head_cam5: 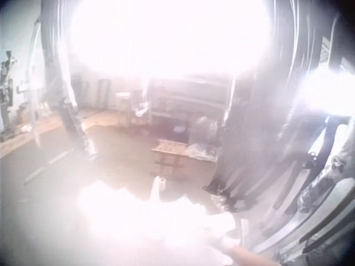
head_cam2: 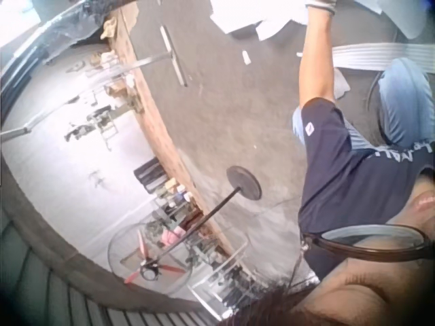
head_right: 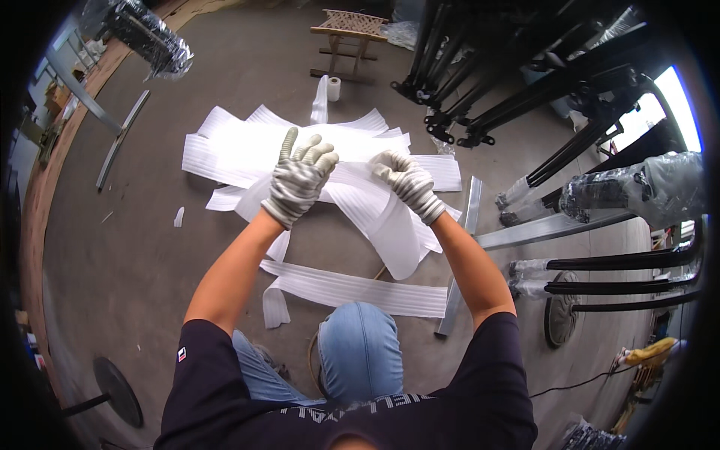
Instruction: The person wraps black metal bars with white foam sheets and then secures them with clear plastic stretch film.
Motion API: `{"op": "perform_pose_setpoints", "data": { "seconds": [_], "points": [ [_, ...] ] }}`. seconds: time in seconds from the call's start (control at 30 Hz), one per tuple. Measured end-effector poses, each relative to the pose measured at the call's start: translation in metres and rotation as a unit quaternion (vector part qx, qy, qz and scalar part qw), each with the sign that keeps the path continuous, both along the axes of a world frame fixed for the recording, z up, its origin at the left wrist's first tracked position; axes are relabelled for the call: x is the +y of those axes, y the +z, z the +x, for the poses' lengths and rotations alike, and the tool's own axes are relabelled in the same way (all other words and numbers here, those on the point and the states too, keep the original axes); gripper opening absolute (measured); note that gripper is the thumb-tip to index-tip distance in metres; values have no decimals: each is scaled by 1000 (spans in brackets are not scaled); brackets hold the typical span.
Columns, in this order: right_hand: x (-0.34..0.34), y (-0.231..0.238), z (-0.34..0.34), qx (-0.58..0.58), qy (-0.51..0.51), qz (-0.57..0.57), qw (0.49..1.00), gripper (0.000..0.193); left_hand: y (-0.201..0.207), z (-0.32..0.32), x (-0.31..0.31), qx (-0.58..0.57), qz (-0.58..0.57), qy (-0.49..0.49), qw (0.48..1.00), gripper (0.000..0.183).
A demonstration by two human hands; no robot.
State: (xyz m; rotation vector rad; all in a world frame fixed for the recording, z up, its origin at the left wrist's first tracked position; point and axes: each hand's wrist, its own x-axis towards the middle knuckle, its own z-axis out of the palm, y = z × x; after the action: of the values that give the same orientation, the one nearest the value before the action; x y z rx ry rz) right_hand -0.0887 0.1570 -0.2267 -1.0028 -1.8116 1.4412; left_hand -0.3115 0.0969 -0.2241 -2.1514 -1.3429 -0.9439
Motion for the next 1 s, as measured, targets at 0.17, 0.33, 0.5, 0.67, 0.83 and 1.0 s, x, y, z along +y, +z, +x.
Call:
{"op": "perform_pose_setpoints", "data": {
  "seconds": [0.17, 0.33, 0.5, 0.67, 0.83, 1.0],
  "points": [
    [0, 18, 20, -171, -16, 56, 984, 12, 22, 1, 4, 44, 2, -40, 998, 9],
    [-40, 70, -15, -407, -7, 331, 851, 65, 29, 8, 24, 229, -166, 34, 959, 20],
    [-55, 62, -25, -179, 13, 122, 976, 64, 63, 28, 18, 266, -251, -15, 931, 12],
    [-62, 73, -28, 43, 53, 107, 992, 26, 85, 22, 8, 43, -249, -218, 943, 16],
    [-78, 111, 7, -174, -11, 26, 984, 19, 157, 4, -14, 37, -301, -171, 937, 24],
    [-114, 158, 51, -109, -46, 78, 990, 21, 211, 17, -24, -48, -363, -296, 882, 14]
  ]
}}
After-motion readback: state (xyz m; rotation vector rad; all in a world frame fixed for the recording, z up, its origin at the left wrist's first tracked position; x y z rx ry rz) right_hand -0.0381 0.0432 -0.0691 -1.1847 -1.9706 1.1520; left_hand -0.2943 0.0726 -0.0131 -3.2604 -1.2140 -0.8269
